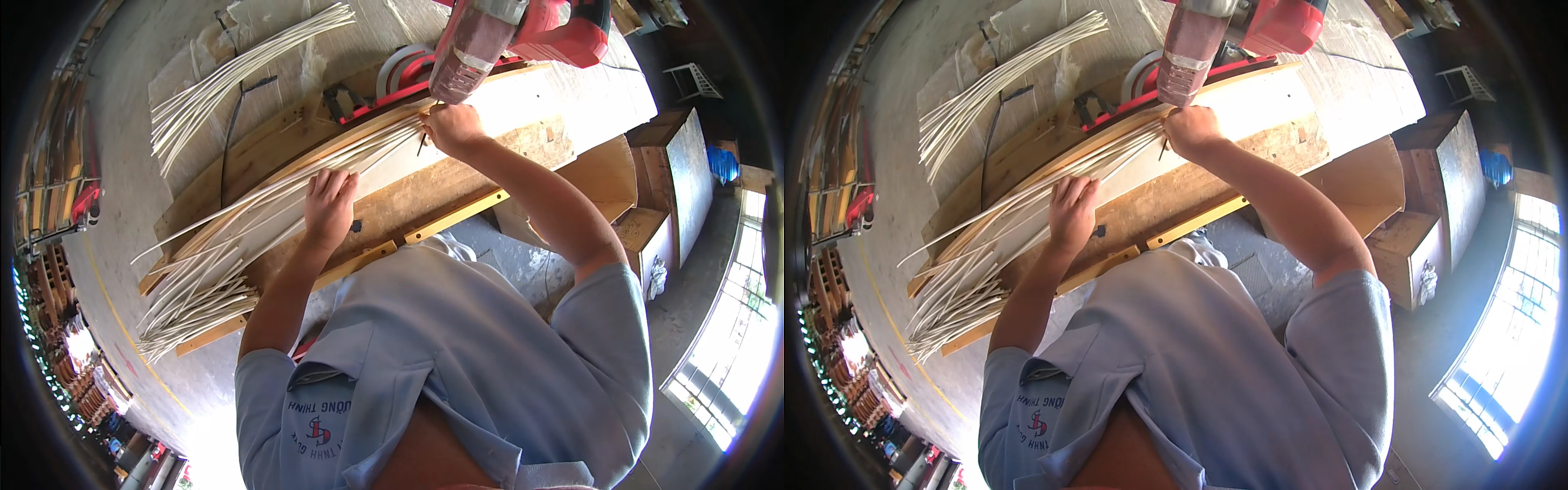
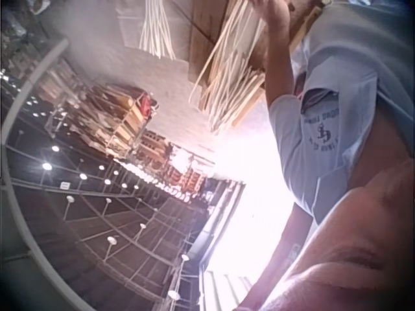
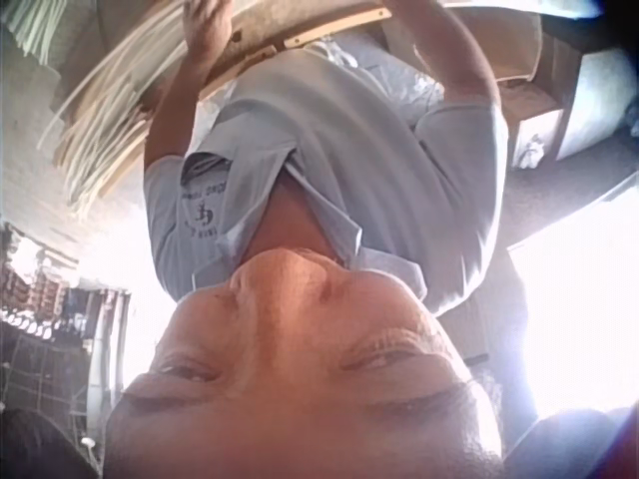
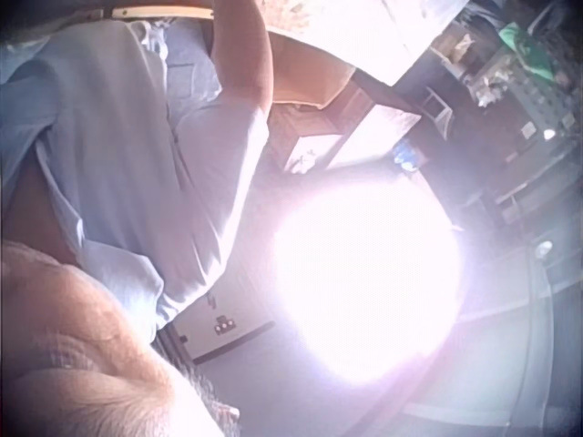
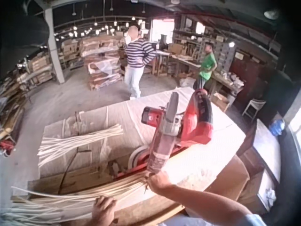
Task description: The person uses a circular saw to cut multiple thin wooden sticks to a uniform length. They align the sticks against a guide, operate the saw, and then move the cut pieces aside. The person briefly pauses to put on a face mask before resuming the cutting process.
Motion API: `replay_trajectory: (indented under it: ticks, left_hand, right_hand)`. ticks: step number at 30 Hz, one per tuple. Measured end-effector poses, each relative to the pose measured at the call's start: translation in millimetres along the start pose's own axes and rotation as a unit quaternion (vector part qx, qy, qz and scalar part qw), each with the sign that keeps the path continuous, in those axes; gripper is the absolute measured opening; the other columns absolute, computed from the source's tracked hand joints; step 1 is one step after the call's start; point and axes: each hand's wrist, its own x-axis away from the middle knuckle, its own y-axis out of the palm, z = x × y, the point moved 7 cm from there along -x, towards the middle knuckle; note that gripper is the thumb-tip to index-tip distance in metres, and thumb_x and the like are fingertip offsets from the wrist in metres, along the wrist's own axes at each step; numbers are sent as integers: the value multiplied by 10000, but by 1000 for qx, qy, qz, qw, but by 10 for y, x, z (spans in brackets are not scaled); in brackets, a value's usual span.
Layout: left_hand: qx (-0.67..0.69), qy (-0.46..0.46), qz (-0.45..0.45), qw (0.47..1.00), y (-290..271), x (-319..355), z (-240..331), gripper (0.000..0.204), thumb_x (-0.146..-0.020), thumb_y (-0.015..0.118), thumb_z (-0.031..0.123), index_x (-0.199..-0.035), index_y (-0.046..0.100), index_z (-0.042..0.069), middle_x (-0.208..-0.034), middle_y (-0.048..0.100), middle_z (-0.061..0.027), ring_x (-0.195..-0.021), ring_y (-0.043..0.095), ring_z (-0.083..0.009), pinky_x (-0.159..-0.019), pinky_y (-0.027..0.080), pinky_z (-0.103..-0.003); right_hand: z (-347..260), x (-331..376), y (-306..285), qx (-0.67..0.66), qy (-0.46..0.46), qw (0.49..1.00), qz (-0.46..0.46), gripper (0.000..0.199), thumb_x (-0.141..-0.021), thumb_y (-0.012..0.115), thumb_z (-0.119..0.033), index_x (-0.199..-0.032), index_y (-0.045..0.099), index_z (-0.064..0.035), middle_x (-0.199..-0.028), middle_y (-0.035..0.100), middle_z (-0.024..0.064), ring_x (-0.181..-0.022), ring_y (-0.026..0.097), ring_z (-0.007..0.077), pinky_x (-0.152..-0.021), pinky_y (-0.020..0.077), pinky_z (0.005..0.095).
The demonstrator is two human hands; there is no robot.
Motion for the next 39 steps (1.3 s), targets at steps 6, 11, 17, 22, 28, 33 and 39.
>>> replay_trajectory:
  ticks: [6,11,17,22,28,33,39]
  left_hand:
    - [29,36,4,999,-54,15,-90,283,-859,668,16,-1137,683,68,-971,601,-40,-903,588,-253,-805,490,-405]
    - [56,36,-5,998,3,-52,-49,266,-876,668,-13,-1132,708,47,-977,637,-68,-912,629,-277,-819,514,-419]
    - [44,40,-20,998,60,-96,-80,321,-835,665,-22,-1149,684,41,-1003,609,-68,-943,607,-273,-829,498,-418]
    - [46,33,0,998,53,18,-144,372,-830,661,-42,-1196,670,25,-1070,626,-101,-967,606,-312,-859,505,-436]
    - [87,99,-43,990,134,-372,113,353,-861,621,-91,-1202,653,-4,-1039,605,-140,-950,600,-334,-861,508,-463]
    - [48,12,-89,995,105,63,-195,436,-842,623,-120,-1263,666,-18,-1095,608,-155,-1033,604,-376,-911,510,-480]
    - [73,50,-106,990,137,-139,-113,428,-873,627,-120,-1276,688,12,-1066,612,-138,-989,610,-349,-877,520,-460]
  right_hand:
    - [52,-17,60,27,2,999,-24,231,-960,638,-250,-875,796,-105,-889,774,139,-873,769,334,-776,590,479]
    - [6,-97,42,-7,43,999,-32,211,-951,645,-216,-884,775,-65,-914,759,155,-915,751,353,-793,587,486]
    - [-139,-172,34,-5,133,991,-22,181,-922,620,-119,-894,794,-74,-958,784,138,-934,777,305,-772,603,451]
    - [-419,-334,203,1,142,990,5,182,-900,650,-130,-879,831,-132,-941,801,98,-917,784,273,-739,601,421]
    - [79,-430,767,-79,296,862,403,291,-875,634,-122,-1092,806,-30,-1183,750,161,-1159,681,358,-971,525,522]
    - [-893,-551,413,79,166,977,-105,126,-831,720,-122,-913,813,-141,-788,694,51,-727,647,299,-573,436,486]
    - [-720,-390,75,71,179,974,-120,86,-822,711,-183,-828,781,-134,-754,679,40,-659,638,254,-530,440,440]
